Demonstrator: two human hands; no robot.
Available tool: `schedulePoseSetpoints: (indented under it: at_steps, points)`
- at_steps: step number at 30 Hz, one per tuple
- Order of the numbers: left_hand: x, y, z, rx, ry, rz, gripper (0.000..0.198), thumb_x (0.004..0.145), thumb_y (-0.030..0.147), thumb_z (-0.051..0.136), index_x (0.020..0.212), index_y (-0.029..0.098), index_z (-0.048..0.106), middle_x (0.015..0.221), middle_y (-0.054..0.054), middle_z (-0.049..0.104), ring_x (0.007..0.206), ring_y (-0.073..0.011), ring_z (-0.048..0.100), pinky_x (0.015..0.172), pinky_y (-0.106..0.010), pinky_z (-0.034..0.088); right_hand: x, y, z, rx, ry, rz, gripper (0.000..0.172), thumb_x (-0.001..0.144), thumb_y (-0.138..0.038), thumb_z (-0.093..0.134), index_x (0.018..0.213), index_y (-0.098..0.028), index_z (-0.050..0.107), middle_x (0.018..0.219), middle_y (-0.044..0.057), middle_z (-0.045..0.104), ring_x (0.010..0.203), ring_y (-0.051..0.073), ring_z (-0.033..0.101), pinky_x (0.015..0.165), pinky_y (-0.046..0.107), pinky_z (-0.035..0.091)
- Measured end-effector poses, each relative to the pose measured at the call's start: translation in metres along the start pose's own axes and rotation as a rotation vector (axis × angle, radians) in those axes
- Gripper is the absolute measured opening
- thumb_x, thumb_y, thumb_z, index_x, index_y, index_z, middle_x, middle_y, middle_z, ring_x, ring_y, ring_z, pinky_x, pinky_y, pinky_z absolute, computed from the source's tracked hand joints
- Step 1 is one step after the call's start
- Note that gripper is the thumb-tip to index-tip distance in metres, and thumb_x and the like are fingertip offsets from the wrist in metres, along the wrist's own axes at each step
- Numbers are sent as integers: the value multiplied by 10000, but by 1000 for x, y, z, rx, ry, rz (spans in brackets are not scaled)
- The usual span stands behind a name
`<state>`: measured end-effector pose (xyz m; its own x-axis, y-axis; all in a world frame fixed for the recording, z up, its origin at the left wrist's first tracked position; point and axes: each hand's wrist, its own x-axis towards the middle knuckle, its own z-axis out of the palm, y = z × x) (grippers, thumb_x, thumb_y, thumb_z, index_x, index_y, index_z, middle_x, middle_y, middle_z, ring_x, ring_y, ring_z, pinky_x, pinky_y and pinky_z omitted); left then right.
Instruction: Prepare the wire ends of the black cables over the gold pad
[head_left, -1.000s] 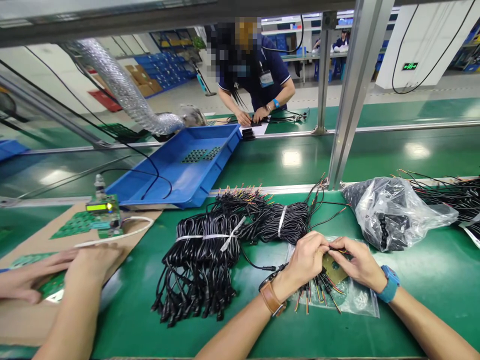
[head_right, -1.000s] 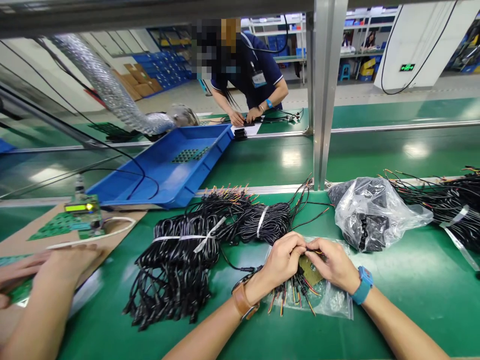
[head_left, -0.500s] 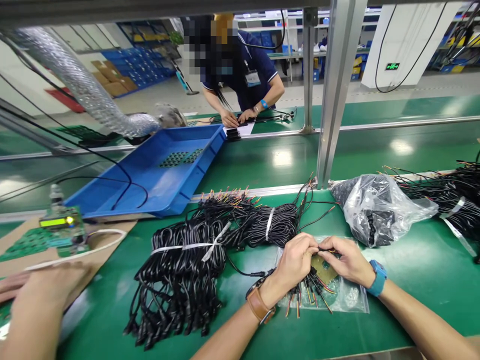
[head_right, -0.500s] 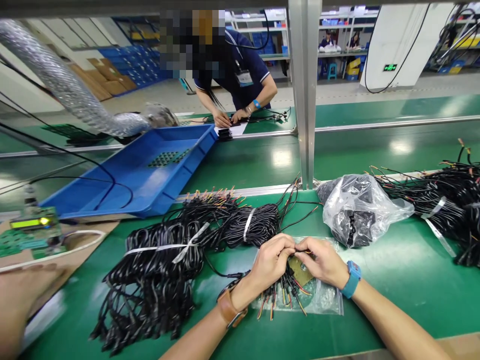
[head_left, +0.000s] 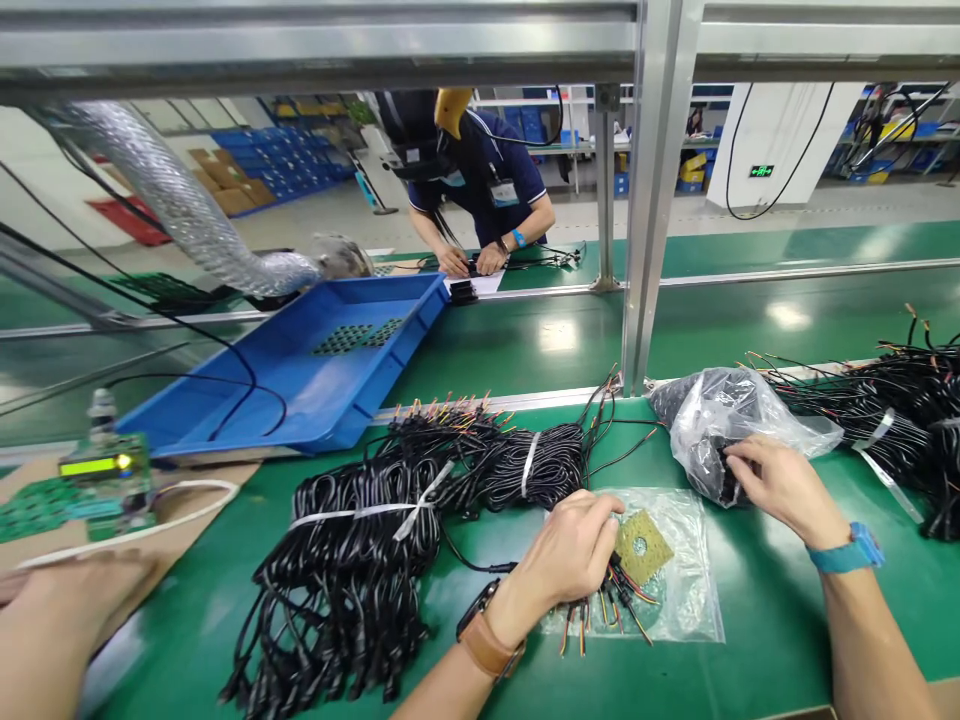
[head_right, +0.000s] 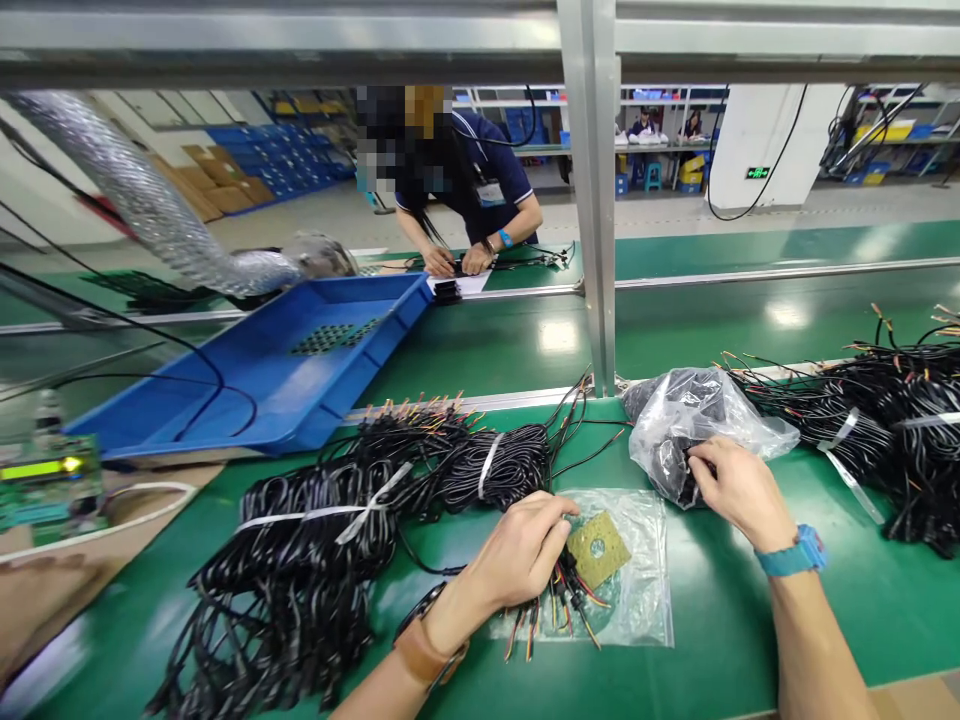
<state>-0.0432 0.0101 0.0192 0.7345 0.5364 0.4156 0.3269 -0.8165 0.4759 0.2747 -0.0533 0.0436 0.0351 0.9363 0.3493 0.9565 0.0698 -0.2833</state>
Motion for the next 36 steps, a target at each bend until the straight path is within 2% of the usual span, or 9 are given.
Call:
schedulePoseSetpoints:
  at_steps: [3, 7, 11, 14, 20, 24, 28, 31, 36]
  points:
    - [3, 1, 8, 87, 13, -78, 194, 993, 175, 404, 1048, 164, 589, 819, -72, 687, 742, -215, 659, 707, -344, 523, -3, 2, 7, -94, -168, -32, 219, 928, -261, 547, 909, -192, 754, 917, 81, 653, 829, 228, 659, 745, 323, 495]
    - [14, 11, 12, 159, -19, -194, 167, 977, 141, 425, 1081, 169, 551, 966, -89, 675, 915, -234, 662, 814, -363, 543, -7, -8, 10, -145, -240, 0, 160, 912, -226, 567, 880, -194, 720, 929, 79, 594, 883, 235, 619, 805, 338, 480]
    - [37, 17, 13, 300, -133, -264, 129, 967, 158, 482, 1073, 176, 553, 1054, -93, 632, 1003, -248, 624, 857, -372, 538, -5, -11, 11, -109, -252, -14, 138, 937, -203, 566, 837, -202, 661, 933, 72, 589, 906, 236, 586, 801, 334, 455]
    - [65, 10, 22, 417, -191, -291, 105, 973, 188, 512, 1056, 164, 571, 1057, -105, 623, 1027, -256, 608, 881, -372, 522, -3, -12, 14, -115, -224, 5, 136, 938, -172, 564, 826, -197, 637, 933, 81, 602, 905, 246, 569, 765, 338, 435]
    - [106, -8, 49, 468, -183, -354, 100, 934, 89, 497, 946, 120, 591, 1048, -162, 641, 1033, -289, 615, 867, -388, 484, -3, -11, 21, -93, -194, 3, 140, 934, -130, 549, 820, -194, 597, 880, 78, 641, 865, 245, 561, 726, 329, 416]
    - [93, -4, 39, 369, -127, -359, 129, 990, 136, 422, 981, 149, 550, 823, -63, 646, 774, -208, 640, 698, -305, 455, -1, -5, 24, 61, -145, 30, 125, 951, -133, 519, 932, -199, 623, 878, 60, 668, 885, 239, 600, 748, 321, 442]
    - [57, 5, 17, -72, -78, -293, 109, 1015, 193, 419, 975, 199, 520, 685, 33, 605, 598, -141, 579, 621, -248, 407, 3, -2, 22, 146, -45, 29, 158, 999, -229, 499, 967, -190, 649, 895, 80, 668, 879, 247, 632, 801, 352, 474]
    - [31, 8, 9, -183, -158, -239, 84, 984, 155, 490, 1035, 204, 534, 725, 35, 657, 661, -145, 619, 677, -243, 431, 4, -6, 16, 145, 53, 18, 249, 1021, -331, 501, 848, -201, 623, 793, 63, 640, 776, 243, 620, 733, 355, 473]
    - [8, 9, 13, -14, -246, -102, 78, 989, 162, 534, 923, 185, 568, 871, -28, 648, 814, -182, 627, 725, -267, 461, -2, -32, 3, 329, 348, -23, 156, 1005, -335, 568, 939, -211, 636, 792, 34, 685, 647, 178, 618, 631, 301, 480]
